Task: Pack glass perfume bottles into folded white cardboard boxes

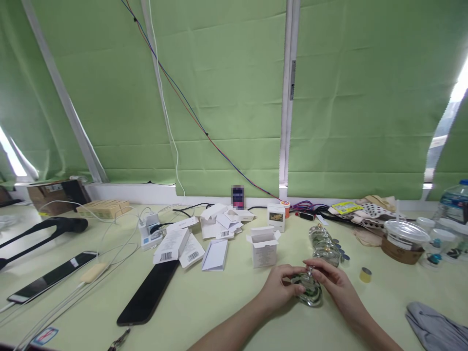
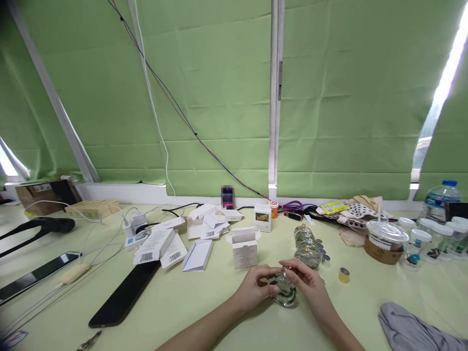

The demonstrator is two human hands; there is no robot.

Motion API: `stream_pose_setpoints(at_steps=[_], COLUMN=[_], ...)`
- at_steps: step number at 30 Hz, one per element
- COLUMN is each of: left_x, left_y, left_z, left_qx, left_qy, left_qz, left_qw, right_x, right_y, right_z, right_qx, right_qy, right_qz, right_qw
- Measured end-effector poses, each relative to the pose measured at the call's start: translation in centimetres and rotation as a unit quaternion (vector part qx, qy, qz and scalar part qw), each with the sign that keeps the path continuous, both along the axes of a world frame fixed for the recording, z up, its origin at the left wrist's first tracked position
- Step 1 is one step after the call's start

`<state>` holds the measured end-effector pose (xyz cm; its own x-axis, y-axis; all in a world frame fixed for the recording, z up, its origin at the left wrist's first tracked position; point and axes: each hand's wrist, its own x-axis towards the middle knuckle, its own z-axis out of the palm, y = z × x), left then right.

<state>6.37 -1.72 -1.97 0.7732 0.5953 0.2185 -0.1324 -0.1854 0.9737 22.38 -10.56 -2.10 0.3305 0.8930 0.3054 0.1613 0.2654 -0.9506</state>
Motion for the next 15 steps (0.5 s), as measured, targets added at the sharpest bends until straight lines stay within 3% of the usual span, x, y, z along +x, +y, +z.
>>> stream_pose_setpoints(at_steps=[4,15], left_x=[-0.04,-0.10], left_y=[-0.27,-0.04], left_z=[0.56,0.39], left_qx=[-0.018,0.026], left_qy=[0.000,0.016], left_qz=[-0.009,0.006], left_qw=[1.000,1.000], right_x=[0.26,0.13], right_y=[0.04,0.43], right_z=[-0.39,-0.47], right_qx=[0.005,0.018], right_qy=[0.016,-0.025], right_qz=[0.009,-0.031], right_qw=[1.000,0.999])
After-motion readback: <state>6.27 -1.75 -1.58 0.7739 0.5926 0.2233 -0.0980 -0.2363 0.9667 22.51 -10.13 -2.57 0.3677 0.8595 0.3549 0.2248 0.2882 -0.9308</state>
